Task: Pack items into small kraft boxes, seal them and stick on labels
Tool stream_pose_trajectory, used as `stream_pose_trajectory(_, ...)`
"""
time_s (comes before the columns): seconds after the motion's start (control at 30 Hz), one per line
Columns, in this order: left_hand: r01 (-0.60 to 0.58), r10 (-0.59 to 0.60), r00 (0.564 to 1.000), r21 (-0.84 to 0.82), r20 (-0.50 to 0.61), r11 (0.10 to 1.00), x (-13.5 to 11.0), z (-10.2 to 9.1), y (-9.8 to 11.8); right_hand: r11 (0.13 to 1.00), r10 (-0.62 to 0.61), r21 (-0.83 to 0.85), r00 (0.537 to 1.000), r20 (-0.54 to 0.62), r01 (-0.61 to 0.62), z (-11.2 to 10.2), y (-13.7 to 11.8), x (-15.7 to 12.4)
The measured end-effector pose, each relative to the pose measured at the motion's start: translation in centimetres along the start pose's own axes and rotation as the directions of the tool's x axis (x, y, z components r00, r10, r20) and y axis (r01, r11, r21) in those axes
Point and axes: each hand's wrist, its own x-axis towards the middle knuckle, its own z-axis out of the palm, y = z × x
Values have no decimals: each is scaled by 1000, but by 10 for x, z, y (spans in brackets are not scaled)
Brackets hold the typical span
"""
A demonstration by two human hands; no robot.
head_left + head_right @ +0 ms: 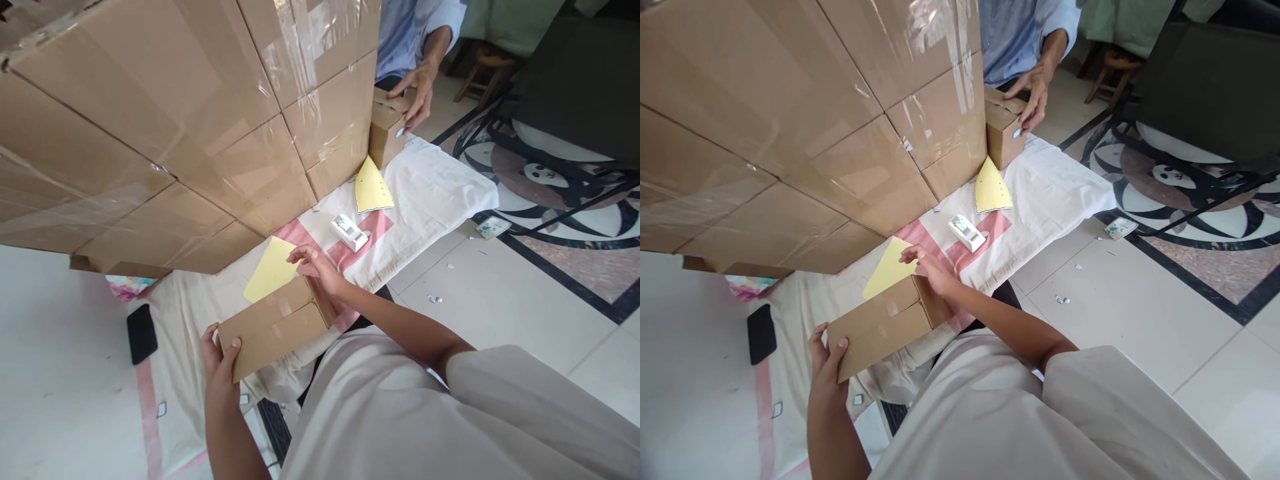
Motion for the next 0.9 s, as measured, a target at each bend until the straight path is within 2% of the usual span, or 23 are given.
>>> stream_pose_trajectory(0.07, 0, 0, 1000, -9, 1, 1000, -1, 1, 1, 999, 19, -51, 996, 84, -14, -2, 4, -3)
stream_pose_trajectory(0.1, -3, 3, 1000, -11, 1, 1000, -1, 2, 0, 998, 19, -62, 997, 81, -14, -2, 6, -4)
stream_pose_trajectory(0.23, -11, 11, 1000, -11, -15, 1000, 4, -2, -4, 996, -44, -87, 995, -90, 37, 1, 11, -8)
stream_pose_trajectory(0.37, 17, -16, 1000, 21, -16, 1000, 11, -11, -9, 981, -61, -184, 998, -4, 59, -3, 11, -14)
stream_pose_trajectory(0.5, 13, -12, 1000, 35, -24, 999, 15, -15, -12, 990, -73, -131, 977, -202, 47, -4, 19, -24)
stream_pose_trajectory(0.6, 8, -7, 999, 27, -36, 1000, 16, -16, -10, 995, -22, -100, 989, -148, 8, 3, 25, -30)
stream_pose_trajectory(0.67, -12, 13, 999, 27, -45, 1000, 16, -15, -9, 999, 29, -10, 987, -158, -31, 3, 21, -28)
stream_pose_trajectory(0.73, -52, 53, 997, 19, -58, 998, 17, -12, -9, 979, 110, 194, 969, -220, -67, -6, 6, -21)
stream_pose_trajectory(0.8, -102, 102, 992, 6, -80, 995, 18, -9, -10, 888, 185, 451, 967, -176, -88, -19, -19, -12)
stream_pose_trajectory(0.9, -214, 220, 969, 60, -115, 975, 22, -7, -7, 697, 183, 708, 983, -26, -111, -34, -62, -7)
